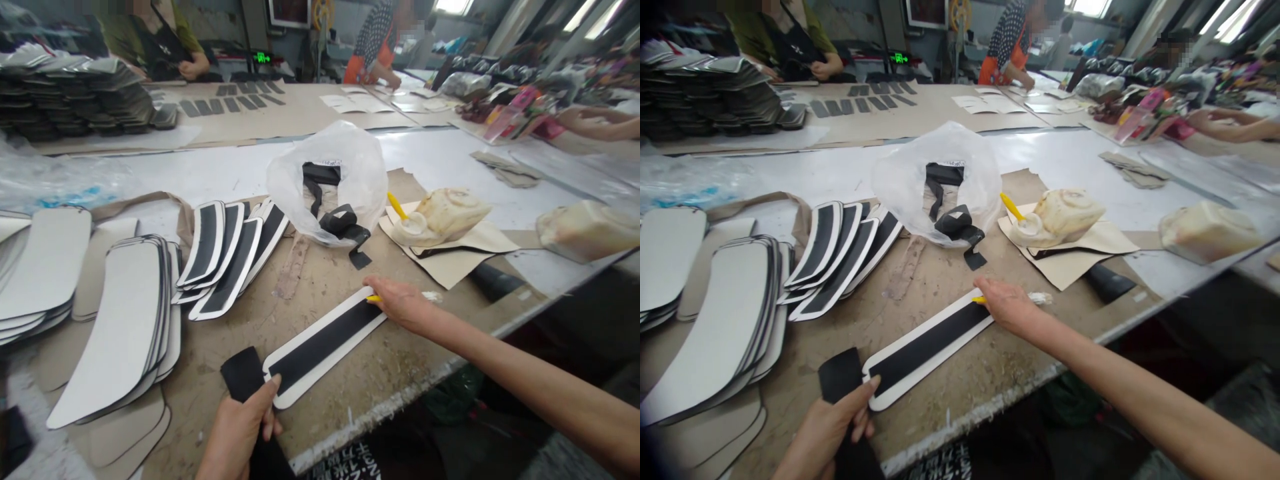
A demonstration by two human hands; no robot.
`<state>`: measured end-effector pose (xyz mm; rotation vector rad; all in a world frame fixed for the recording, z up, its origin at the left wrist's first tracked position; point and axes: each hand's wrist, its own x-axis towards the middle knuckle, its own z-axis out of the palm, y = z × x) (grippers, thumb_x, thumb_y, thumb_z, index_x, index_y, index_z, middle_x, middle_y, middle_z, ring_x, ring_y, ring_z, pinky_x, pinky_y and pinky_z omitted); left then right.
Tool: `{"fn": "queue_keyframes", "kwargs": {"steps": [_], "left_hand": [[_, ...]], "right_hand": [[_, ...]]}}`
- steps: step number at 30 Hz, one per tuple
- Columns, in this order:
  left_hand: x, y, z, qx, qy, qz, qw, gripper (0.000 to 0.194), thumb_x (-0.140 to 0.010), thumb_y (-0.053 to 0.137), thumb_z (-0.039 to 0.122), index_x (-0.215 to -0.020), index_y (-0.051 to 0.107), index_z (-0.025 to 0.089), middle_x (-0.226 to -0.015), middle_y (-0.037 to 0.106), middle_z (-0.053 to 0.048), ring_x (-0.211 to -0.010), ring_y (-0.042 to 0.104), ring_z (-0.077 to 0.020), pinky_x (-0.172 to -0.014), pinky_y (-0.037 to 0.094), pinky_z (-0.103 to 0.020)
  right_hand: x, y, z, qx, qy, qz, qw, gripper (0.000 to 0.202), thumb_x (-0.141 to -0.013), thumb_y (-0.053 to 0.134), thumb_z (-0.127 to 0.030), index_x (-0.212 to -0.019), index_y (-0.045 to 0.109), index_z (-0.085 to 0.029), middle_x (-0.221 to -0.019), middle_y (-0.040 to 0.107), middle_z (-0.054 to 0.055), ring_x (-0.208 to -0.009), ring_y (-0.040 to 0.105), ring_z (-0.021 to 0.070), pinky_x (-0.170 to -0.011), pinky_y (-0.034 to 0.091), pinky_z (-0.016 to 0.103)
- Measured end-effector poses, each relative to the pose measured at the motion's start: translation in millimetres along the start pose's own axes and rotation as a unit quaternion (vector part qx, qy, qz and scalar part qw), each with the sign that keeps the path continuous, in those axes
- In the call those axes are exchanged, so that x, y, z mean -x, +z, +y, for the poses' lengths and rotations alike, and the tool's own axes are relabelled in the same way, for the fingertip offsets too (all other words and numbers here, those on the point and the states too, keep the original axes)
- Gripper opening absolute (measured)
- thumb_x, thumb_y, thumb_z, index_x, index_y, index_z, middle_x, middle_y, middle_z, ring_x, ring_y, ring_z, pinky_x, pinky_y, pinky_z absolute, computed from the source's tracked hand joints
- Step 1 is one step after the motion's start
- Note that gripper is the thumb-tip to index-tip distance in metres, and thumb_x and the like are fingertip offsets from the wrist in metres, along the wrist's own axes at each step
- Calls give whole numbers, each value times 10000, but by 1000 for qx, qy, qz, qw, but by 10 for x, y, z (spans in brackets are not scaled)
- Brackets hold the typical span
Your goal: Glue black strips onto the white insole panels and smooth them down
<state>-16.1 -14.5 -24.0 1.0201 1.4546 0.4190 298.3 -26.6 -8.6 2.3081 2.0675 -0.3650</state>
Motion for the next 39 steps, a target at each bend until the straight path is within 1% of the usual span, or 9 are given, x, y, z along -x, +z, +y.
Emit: {"fn": "queue_keyframes", "kwargs": {"steps": [3, 7, 10, 13, 17, 23, 31, 36, 39], "left_hand": [[26, 7, 35, 10, 3, -3, 1000, 525, -659, 635, 583, -336, 412, 233, -331, 404, 2, -424, 503, -197, -584, 408, -316], [55, 20, 64, 13, 4, -1, 1000, 528, -693, 608, 583, -350, 427, 225, -343, 425, -2, -428, 508, -192, -574, 410, -306], [38, 13, 40, 3, 2, 0, 1000, 528, -691, 607, 589, -352, 433, 224, -344, 446, -12, -440, 525, -201, -589, 428, -310], [1, -2, -1, -4, 0, -12, 1000, 526, -677, 618, 589, -342, 440, 224, -342, 454, -18, -444, 537, -212, -592, 434, -316], [-6, -2, -1, -4, -2, -5, 1000, 530, -685, 615, 583, -331, 445, 227, -340, 445, -14, -448, 544, -213, -600, 441, -319], [32, 4, 47, -25, -1, -2, 1000, 526, -680, 612, 575, -320, 443, 231, -354, 448, -15, -467, 551, -213, -631, 449, -321], [3, -4, 35, -31, 1, -13, 999, 518, -691, 606, 575, -335, 456, 229, -357, 465, -22, -479, 560, -227, -628, 440, -329], [32, 10, 54, -11, -7, -7, 1000, 532, -680, 625, 589, -329, 449, 230, -339, 440, -13, -459, 541, -221, -628, 438, -332], [43, 20, 76, -3, -22, -3, 1000, 531, -641, 666, 589, -319, 446, 229, -332, 432, -12, -455, 532, -222, -637, 441, -340]], "right_hand": [[1, -4, -2, 4, 1, -7, 1000, 309, -854, 499, -152, -1159, 513, -205, -1075, 657, 100, -932, 629, 216, -721, 444, 269], [7, -21, -1, 7, -4, -16, 1000, 306, -846, 498, -132, -1143, 515, -202, -1071, 654, 110, -930, 628, 225, -716, 446, 276], [10, -34, -6, 10, -4, -21, 1000, 307, -844, 499, -125, -1140, 511, -203, -1064, 651, 113, -919, 629, 221, -707, 443, 272], [8, -33, -11, 13, -5, -22, 1000, 314, -841, 491, -114, -1140, 506, -207, -1065, 648, 109, -927, 628, 226, -701, 441, 271], [1, -16, -1, 16, -6, -24, 1000, 312, -842, 487, -108, -1139, 507, -201, -1049, 652, 116, -920, 632, 232, -694, 439, 271], [-30, 20, 42, 6, -16, -24, 1000, 288, -865, 503, -173, -1151, 509, -204, -1045, 654, 118, -920, 632, 240, -720, 447, 286], [-60, 58, 77, 6, -12, -24, 1000, 291, -861, 539, -229, -1150, 507, -225, -1047, 657, 95, -941, 627, 230, -741, 451, 271], [-50, 41, 63, 13, -24, -23, 999, 272, -872, 530, -239, -1141, 501, -211, -1069, 644, 103, -964, 619, 233, -743, 454, 276], [-44, -5, 45, 22, -36, -23, 999, 254, -871, 519, -200, -1124, 506, -214, -1058, 641, 87, -948, 622, 221, -713, 454, 264]]}}
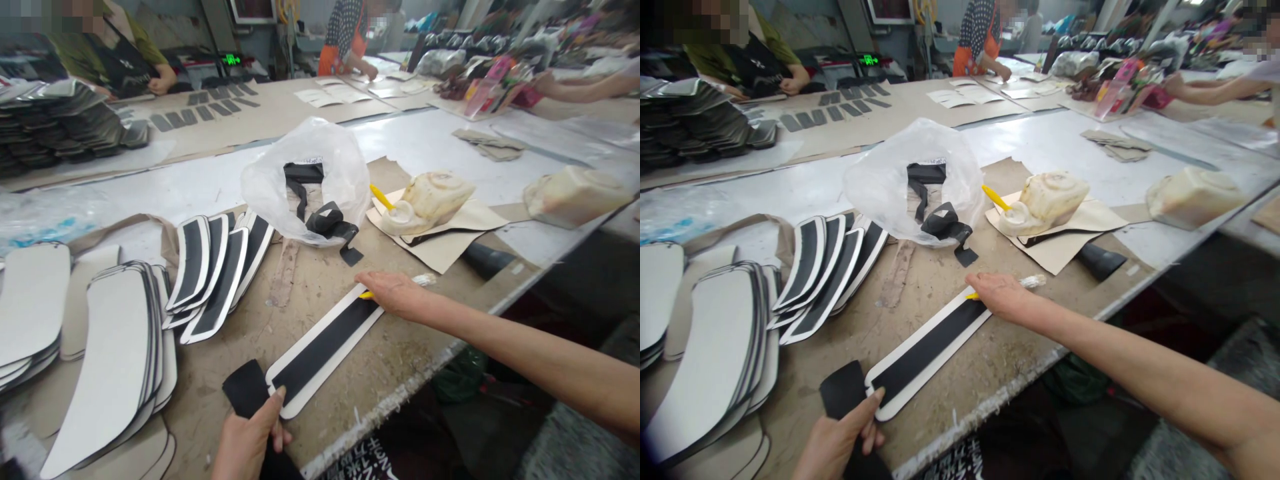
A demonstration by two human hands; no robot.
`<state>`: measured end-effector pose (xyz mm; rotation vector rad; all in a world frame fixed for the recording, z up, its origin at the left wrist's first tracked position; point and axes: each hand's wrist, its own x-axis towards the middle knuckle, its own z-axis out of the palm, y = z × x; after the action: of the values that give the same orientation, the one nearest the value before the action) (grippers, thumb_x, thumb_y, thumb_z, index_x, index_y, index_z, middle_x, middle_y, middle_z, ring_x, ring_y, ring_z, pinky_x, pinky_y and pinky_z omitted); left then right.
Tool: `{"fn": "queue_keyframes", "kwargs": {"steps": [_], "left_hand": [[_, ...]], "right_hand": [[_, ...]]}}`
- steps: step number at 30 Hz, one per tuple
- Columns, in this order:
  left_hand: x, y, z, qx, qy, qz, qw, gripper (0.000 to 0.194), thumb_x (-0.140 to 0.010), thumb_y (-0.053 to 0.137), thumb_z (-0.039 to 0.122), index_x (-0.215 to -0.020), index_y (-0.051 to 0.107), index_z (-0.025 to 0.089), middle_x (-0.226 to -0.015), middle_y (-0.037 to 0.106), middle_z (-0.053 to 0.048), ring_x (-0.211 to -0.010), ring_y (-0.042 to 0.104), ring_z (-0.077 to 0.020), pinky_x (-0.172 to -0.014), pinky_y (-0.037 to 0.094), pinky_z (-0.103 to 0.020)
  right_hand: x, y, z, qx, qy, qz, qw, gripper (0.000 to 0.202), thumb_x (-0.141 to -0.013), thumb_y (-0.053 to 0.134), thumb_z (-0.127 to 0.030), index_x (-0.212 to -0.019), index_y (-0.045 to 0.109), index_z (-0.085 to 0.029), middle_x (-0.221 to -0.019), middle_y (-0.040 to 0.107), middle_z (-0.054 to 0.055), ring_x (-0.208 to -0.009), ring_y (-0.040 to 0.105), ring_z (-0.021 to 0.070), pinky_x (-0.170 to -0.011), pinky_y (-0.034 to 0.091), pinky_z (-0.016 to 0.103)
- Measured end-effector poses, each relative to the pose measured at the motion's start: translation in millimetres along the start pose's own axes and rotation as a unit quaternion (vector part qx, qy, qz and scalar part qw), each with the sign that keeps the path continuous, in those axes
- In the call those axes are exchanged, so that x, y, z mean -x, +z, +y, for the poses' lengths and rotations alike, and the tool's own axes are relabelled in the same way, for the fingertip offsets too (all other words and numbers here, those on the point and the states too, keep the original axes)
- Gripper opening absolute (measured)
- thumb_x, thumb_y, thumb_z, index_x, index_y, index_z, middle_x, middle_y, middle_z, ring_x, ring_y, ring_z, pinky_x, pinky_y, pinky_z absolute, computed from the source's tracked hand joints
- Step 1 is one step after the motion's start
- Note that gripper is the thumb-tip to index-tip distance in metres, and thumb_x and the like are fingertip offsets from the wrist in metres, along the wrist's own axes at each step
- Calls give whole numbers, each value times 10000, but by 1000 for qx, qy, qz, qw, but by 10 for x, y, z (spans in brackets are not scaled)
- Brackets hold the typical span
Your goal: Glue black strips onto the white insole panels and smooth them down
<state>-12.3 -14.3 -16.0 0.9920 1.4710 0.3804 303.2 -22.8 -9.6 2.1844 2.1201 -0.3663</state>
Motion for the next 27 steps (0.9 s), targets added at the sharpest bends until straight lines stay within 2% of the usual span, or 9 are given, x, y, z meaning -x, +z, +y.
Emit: {"fn": "queue_keyframes", "kwargs": {"steps": [5, 8, 10, 12, 14, 17, 20, 23, 27], "left_hand": [[-28, -11, 13, -20, 1, 3, 1000, 547, -610, 677, 623, -308, 441, 234, -325, 442, -24, -453, 531, -240, -637, 430, -365], [-45, -17, 4, -28, 12, -1, 1000, 567, -605, 660, 653, -302, 427, 235, -323, 436, -29, -451, 528, -241, -616, 424, -365], [-49, -17, -3, -28, 24, -3, 999, 574, -604, 649, 669, -305, 426, 232, -324, 436, -29, -445, 525, -235, -601, 419, -356], [-44, -14, -3, -22, 35, -4, 999, 574, -604, 642, 678, -315, 432, 229, -326, 440, -26, -437, 522, -227, -589, 413, -345], [-32, -6, 6, -10, 39, -5, 999, 568, -595, 650, 676, -324, 430, 228, -322, 439, -20, -425, 518, -220, -579, 412, -336], [-8, 9, 27, 7, 32, -4, 999, 555, -571, 674, 663, -334, 430, 224, -309, 432, -14, -407, 512, -213, -558, 416, -326], [11, 17, 34, 18, 34, -4, 999, 544, -565, 690, 640, -336, 429, 223, -312, 430, -9, -400, 506, -204, -546, 419, -319], [11, 12, 25, 16, 39, -2, 999, 547, -571, 687, 635, -320, 432, 221, -318, 427, -11, -406, 508, -202, -552, 431, -320], [-11, 4, 10, 5, 46, -2, 999, 560, -573, 684, 644, -307, 441, 215, -321, 429, -18, -413, 511, -202, -557, 429, -322]], "right_hand": [[33, -163, 61, 23, -6, 23, 999, 288, -833, 598, -225, -1108, 513, -210, -1022, 633, 72, -936, 617, 218, -698, 455, 256], [102, -291, 98, 44, 12, 47, 998, 210, -842, 575, -194, -1048, 538, -172, -957, 634, 86, -878, 626, 216, -675, 458, 255], [164, -351, 36, 63, 18, 60, 996, 121, -851, 521, -123, -960, 569, -145, -899, 634, 107, -823, 629, 219, -645, 459, 261], [226, -350, -133, 78, 3, 67, 995, 143, -851, 475, -67, -906, 595, -123, -881, 635, 138, -811, 626, 234, -632, 468, 280], [277, -263, -395, 83, -34, 66, 994, 193, -859, 454, -56, -957, 613, -106, -924, 647, 161, -857, 623, 246, -670, 489, 311], [322, 10, -809, 68, -133, 65, 987, 307, -880, 461, -91, -1168, 567, -93, -1119, 636, 172, -1031, 594, 237, -839, 490, 349], [348, 315, -994, 29, -239, 71, 968, 364, -915, 445, -164, -1256, 521, -61, -1288, 544, 184, -1227, 471, 244, -1002, 413, 381], [390, 493, -834, 4, -246, 70, 967, 393, -915, 419, -109, -1296, 480, -38, -1350, 477, 195, -1295, 388, 247, -1056, 368, 399], [465, 486, -385, -26, -195, 60, 979, 468, -882, 393, -17, -1348, 415, -46, -1403, 388, 223, -1332, 314, 250, -1066, 349, 434]]}}
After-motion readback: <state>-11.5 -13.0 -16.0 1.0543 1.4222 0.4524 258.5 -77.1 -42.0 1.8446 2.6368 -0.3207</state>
